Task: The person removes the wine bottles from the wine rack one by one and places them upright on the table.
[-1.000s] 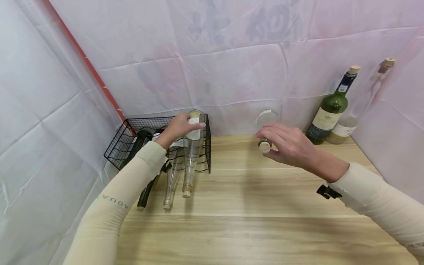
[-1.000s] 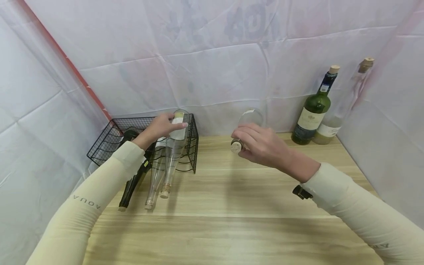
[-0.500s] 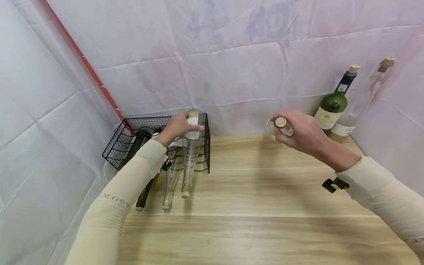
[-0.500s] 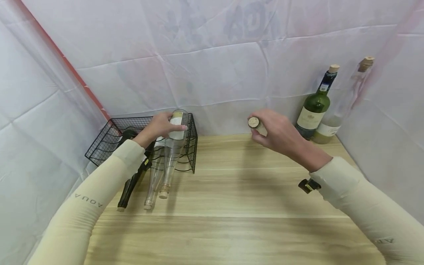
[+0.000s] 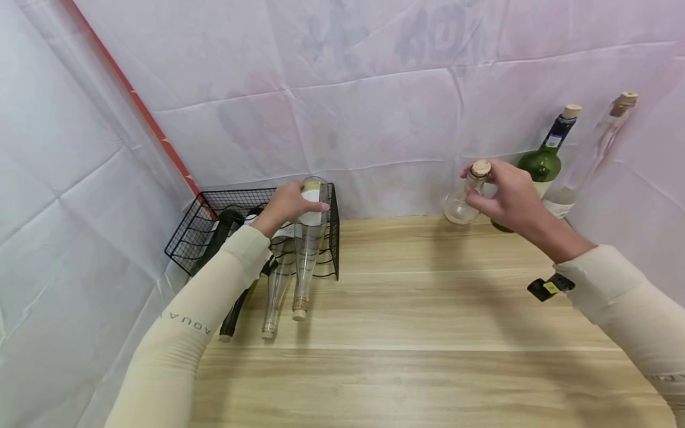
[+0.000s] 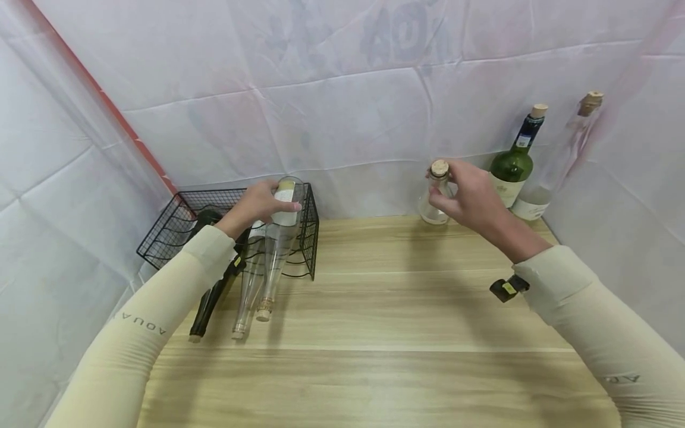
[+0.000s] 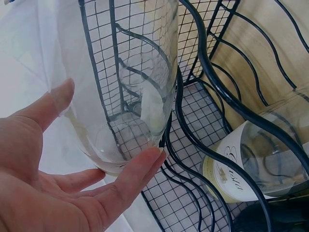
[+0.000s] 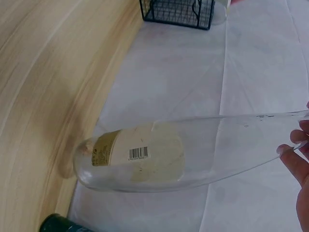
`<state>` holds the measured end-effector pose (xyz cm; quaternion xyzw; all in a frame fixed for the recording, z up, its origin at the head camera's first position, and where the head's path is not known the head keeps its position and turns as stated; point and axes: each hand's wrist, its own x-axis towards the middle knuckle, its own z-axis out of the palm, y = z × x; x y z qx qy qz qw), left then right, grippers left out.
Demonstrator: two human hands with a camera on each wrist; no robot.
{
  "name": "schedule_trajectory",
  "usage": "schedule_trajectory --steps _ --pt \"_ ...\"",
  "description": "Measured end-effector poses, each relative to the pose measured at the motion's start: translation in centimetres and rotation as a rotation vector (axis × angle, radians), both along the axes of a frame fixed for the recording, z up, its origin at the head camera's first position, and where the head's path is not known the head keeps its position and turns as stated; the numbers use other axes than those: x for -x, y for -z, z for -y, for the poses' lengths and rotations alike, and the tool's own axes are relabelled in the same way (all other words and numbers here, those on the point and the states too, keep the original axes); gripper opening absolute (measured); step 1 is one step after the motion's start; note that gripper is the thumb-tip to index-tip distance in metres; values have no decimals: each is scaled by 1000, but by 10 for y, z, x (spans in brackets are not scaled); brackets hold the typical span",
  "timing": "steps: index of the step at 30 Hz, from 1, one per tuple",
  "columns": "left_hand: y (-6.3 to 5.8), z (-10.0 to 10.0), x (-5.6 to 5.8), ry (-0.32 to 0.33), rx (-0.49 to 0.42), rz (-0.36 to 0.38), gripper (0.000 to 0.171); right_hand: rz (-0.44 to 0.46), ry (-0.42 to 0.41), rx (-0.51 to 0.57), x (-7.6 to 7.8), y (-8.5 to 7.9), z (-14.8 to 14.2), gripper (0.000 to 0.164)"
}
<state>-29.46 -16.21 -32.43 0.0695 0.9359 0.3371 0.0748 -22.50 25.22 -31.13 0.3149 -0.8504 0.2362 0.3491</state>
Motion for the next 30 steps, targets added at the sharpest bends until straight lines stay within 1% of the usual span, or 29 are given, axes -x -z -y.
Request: schedule_trajectory --steps 5,12,17,21,24,30 --pt "2 2 1 -13 17 1 67 37 39 31 7 2 -10 32" --pt "2 2 2 -8 13 -16 65 168 131 119 14 1 -24 26" --pt "4 2 2 -6 31 -29 60 205 172 169 19 -3 -33 22" --pt "6 2 2 -7 16 -26 55 258 220 193 25 -8 -42 20" --pt "7 2 2 -10 10 -22 56 312 237 212 31 -11 -50 19" --pt "6 1 4 -10 -6 -23 58 391 270 270 40 -19 -65 18"
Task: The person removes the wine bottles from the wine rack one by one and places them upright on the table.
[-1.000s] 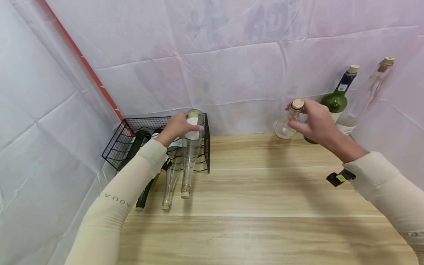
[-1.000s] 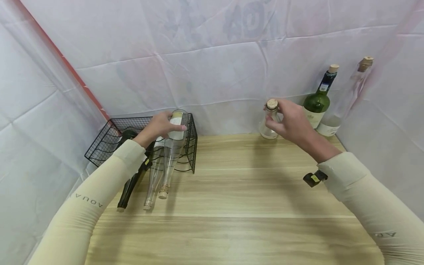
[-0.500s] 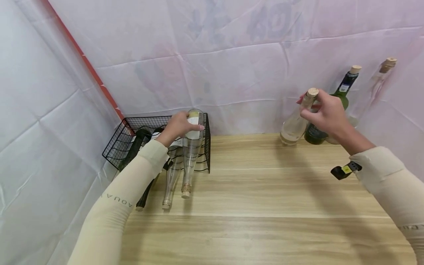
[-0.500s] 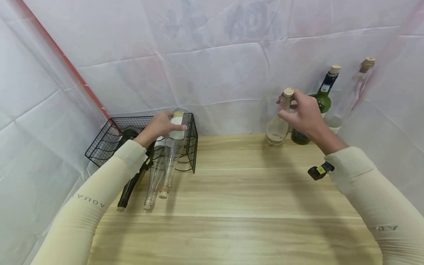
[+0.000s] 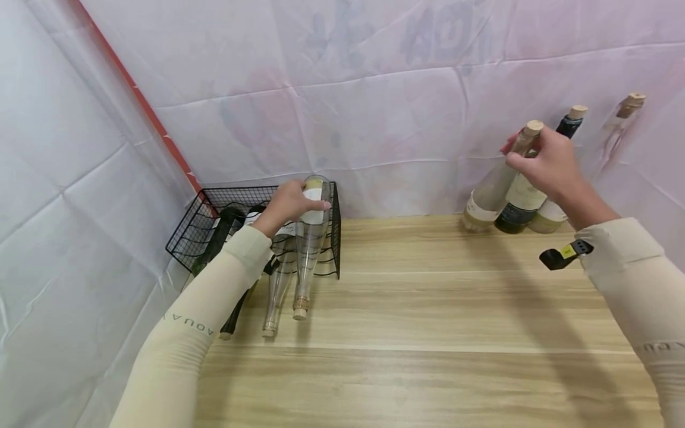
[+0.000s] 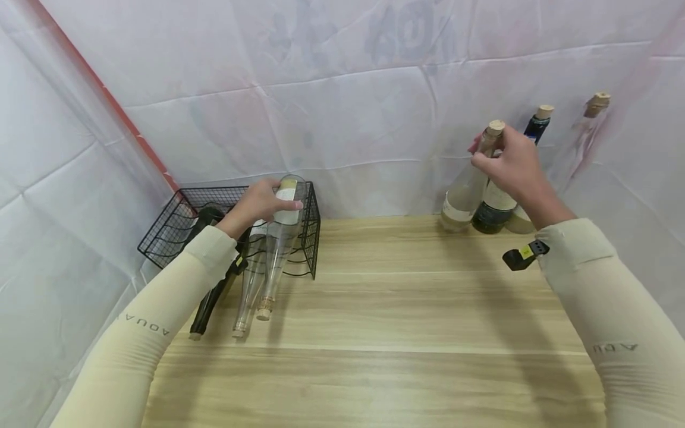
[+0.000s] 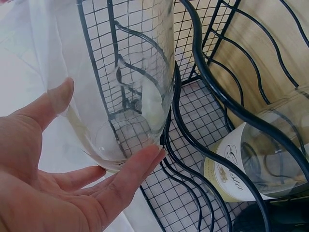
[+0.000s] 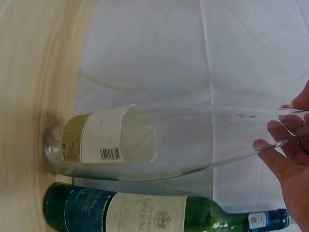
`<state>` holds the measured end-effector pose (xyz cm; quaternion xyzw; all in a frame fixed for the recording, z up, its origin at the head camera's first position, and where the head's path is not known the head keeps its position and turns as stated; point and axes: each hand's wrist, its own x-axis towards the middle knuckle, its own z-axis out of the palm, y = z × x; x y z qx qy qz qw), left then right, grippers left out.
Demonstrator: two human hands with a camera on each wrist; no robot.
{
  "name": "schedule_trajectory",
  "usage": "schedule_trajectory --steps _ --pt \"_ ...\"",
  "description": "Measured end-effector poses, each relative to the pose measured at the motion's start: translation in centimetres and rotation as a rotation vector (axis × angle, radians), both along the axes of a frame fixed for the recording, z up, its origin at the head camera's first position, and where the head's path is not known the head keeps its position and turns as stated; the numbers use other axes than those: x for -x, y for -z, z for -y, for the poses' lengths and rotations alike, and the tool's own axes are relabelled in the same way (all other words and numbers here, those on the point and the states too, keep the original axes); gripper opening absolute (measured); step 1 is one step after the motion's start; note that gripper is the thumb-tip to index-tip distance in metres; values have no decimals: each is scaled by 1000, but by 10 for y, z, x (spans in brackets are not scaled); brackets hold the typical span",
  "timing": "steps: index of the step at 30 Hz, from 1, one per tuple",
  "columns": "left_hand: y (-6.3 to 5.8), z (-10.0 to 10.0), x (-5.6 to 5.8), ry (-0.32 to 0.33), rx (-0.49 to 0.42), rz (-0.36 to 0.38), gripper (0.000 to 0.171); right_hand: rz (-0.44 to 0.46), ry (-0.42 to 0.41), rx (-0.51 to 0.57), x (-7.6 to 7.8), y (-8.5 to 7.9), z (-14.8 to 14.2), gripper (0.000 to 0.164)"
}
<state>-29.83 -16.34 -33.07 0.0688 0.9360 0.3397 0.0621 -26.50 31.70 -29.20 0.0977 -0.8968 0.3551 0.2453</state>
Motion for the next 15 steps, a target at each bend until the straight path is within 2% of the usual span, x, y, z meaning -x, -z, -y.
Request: schedule_trajectory --steps 8,15 --pt "2 0 0 4 1 -9 56 142 42 69 11 -6 -15 22" --pt "1 2 -1 -7 -45 17 61 211 36 128 22 -14 -22 33"
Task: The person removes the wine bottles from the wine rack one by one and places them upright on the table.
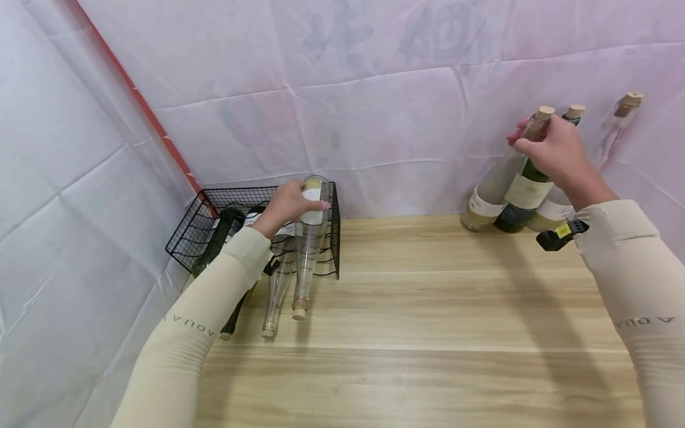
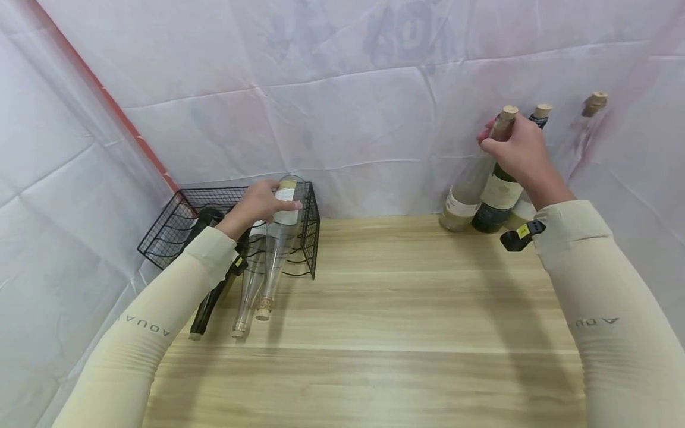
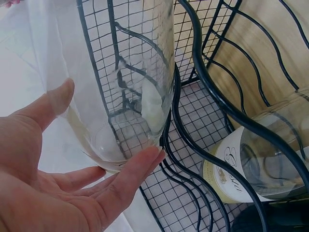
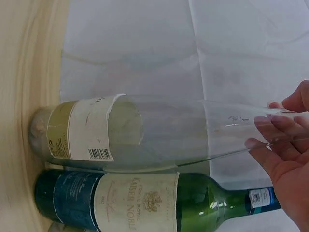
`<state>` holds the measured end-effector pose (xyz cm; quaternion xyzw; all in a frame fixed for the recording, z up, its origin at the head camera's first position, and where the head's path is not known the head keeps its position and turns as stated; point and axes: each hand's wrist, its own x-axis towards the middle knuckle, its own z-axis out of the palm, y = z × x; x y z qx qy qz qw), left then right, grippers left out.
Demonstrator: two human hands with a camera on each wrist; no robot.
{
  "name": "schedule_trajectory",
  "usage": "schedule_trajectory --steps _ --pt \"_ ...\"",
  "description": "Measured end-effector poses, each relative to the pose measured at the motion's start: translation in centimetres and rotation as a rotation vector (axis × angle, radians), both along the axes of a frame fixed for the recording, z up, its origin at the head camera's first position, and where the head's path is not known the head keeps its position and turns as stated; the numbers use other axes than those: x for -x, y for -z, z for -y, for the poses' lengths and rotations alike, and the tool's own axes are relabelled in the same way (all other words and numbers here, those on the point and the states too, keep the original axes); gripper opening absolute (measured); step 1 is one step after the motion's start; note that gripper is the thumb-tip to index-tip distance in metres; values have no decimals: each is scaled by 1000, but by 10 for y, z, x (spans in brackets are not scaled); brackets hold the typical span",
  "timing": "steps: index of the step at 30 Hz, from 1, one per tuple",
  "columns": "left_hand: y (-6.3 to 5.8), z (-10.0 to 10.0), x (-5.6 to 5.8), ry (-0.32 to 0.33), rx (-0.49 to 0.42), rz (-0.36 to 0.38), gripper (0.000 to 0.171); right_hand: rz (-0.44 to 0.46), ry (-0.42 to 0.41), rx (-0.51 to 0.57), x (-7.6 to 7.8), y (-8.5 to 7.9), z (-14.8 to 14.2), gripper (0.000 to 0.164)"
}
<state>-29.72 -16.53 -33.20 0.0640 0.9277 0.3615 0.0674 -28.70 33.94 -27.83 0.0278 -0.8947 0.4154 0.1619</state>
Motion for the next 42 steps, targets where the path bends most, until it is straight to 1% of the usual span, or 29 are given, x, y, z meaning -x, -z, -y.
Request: schedule_trajectory --steps 2,7,10,14,18,22,24,30,34,37,42 --pt "0 0 0 -8 -6 6 63 24 -18 27 3 -2 -2 34" --pt "-1 2 0 -13 14 1 63 49 -89 79 9 -3 -2 28" --pt "1 2 1 -18 20 3 64 57 -108 72 9 -2 -2 29" --pt "2 3 1 -24 20 4 64 77 -76 13 11 -2 -3 32" --pt "1 2 -1 -25 9 -4 62 88 -9 -72 12 -3 -4 32" --pt "0 -1 -3 -25 0 -12 62 73 41 -180 13 -4 -4 38" --pt "-1 -1 -4 -24 4 -15 64 62 51 -208 14 -4 -4 38" --pt "0 -3 -3 -16 22 -25 71 6 64 -220 17 -4 -7 29" --pt "1 -5 -3 -19 28 -31 70 -5 62 -218 19 -5 -9 25" --pt "1 -5 -3 -19 24 -36 68 -12 64 -220 20 -5 -10 25" --pt "1 -5 -4 -19 16 -39 67 8 64 -234 21 -4 -13 31"
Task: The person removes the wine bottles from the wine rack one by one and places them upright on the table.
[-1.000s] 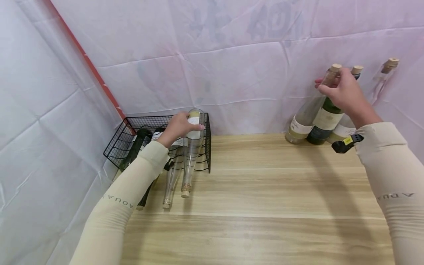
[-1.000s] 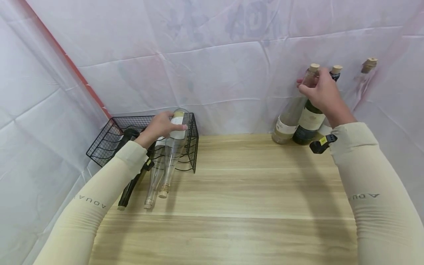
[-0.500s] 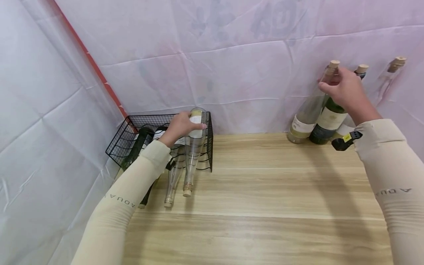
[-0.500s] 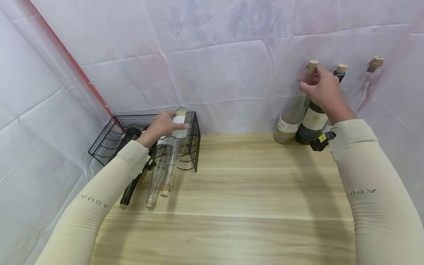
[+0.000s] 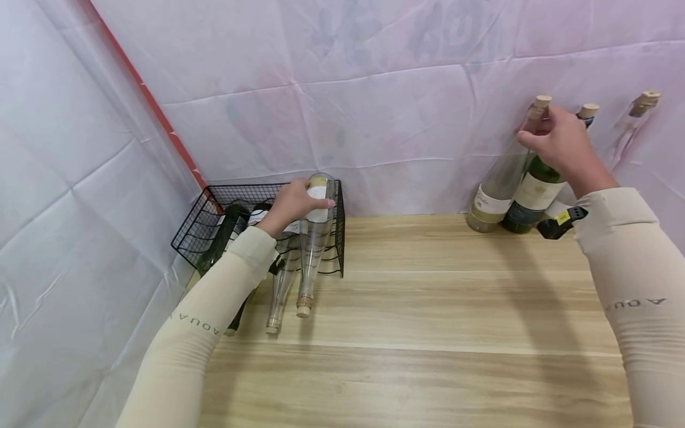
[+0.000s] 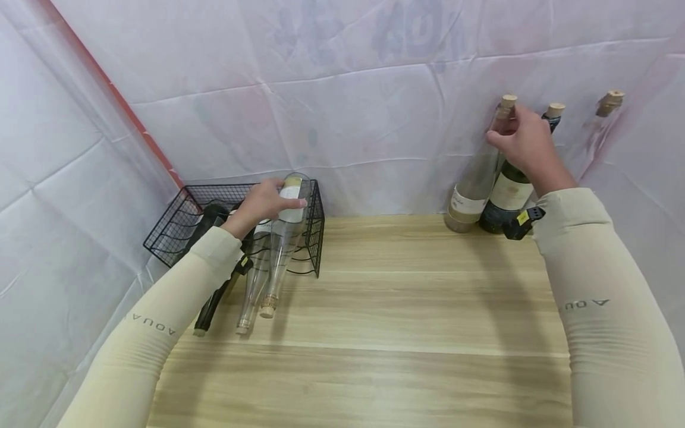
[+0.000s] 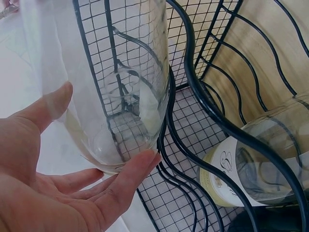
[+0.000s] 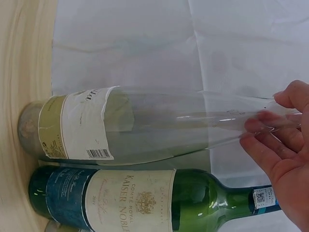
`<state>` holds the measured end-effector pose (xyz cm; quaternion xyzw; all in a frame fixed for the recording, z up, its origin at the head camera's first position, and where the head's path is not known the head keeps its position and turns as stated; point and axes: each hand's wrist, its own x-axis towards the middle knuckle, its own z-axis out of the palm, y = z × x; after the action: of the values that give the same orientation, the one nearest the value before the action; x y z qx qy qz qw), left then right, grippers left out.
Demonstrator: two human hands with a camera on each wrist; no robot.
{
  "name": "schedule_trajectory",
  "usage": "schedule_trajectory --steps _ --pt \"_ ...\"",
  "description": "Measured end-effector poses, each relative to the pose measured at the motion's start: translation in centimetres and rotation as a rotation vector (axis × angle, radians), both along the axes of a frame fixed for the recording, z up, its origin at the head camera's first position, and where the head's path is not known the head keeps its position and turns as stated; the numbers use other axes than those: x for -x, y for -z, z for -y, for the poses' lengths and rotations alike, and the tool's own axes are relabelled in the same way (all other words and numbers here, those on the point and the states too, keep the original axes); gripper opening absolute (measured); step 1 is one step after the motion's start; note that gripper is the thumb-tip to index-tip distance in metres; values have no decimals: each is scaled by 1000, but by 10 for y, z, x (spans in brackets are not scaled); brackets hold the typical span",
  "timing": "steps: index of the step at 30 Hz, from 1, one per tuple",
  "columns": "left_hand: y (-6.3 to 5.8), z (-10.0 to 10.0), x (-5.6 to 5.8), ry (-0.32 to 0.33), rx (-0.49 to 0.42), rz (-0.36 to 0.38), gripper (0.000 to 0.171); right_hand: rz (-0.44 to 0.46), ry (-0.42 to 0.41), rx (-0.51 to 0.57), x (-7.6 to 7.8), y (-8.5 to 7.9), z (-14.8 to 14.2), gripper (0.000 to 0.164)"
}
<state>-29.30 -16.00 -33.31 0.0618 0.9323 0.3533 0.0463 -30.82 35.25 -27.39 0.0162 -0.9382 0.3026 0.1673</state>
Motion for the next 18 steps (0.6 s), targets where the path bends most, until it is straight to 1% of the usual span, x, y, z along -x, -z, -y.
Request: schedule_trajectory --steps 4,8,12,14,18 --pt "1 1 -1 -2 -9 14 69 24 3 -18 0 0 -2 35" --pt "0 2 -2 -6 -36 36 65 54 6 -7 -2 0 -1 38" --pt "-1 3 0 -17 -53 54 62 65 17 -4 -4 -1 0 35" --pt "-1 3 1 -27 -53 61 62 56 22 -12 -4 -2 1 36" --pt "0 4 2 -42 -67 75 61 61 32 -34 -7 0 4 48"
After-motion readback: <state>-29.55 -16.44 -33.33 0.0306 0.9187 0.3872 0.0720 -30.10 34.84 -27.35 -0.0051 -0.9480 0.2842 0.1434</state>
